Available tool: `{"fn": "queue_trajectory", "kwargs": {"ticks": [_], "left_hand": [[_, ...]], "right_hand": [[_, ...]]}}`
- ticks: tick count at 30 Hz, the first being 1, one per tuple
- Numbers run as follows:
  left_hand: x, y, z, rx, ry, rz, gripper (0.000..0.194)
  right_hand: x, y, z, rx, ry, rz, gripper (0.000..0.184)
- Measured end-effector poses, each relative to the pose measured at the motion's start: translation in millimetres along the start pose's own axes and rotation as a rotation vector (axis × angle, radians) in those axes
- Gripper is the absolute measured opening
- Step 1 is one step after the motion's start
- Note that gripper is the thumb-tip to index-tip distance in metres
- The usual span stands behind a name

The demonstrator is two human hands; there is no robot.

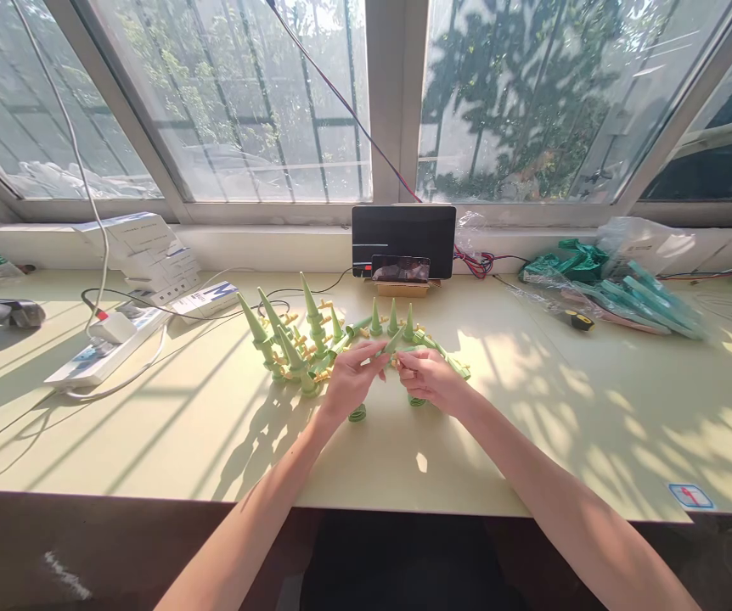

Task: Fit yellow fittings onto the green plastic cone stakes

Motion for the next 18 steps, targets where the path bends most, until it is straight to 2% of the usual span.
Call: {"fn": "queue_trajectory", "kwargs": {"ticks": [3,6,9,12,15,18], "left_hand": [[-4.2,-0.8,-0.3,-0.03,0.025,0.0,0.026],[-8.9,-4.2,-1.0,0.007,0.097,-0.021,0.027],[-10.8,-1.7,-1.9,-0.016,0.16,-0.015,0.028],[-9.2,3.6,-2.7,-0.067,0.206,-0.007,0.027],[-8.4,5.2,-3.3,-0.081,0.228,-0.002,0.026],[-9.9,3.6,-3.9,-0.088,0.247,0.006,0.026]], "right_hand": [[-0.4,0.6,0.5,-0.015,-0.002,-0.014,0.044],[1.4,0.5,0.1,-0.089,0.053,-0.165,0.047],[11.6,1.6,-4.2,-0.236,0.25,-0.47,0.044],[21.7,1.1,-10.2,-0.359,0.488,-0.775,0.032],[23.4,0.8,-11.8,-0.388,0.633,-0.97,0.024],[22.6,0.0,-11.8,-0.384,0.729,-1.1,0.025]]}}
Point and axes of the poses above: each hand's wrist, its own z-axis towards the middle knuckle, its own y-axis out of the back of the hand, x = y × z, the point moved 5 cm from there along z, towards the middle knuckle, and after that the axes turned 5 degrees about -z, right-handed, at the moved point
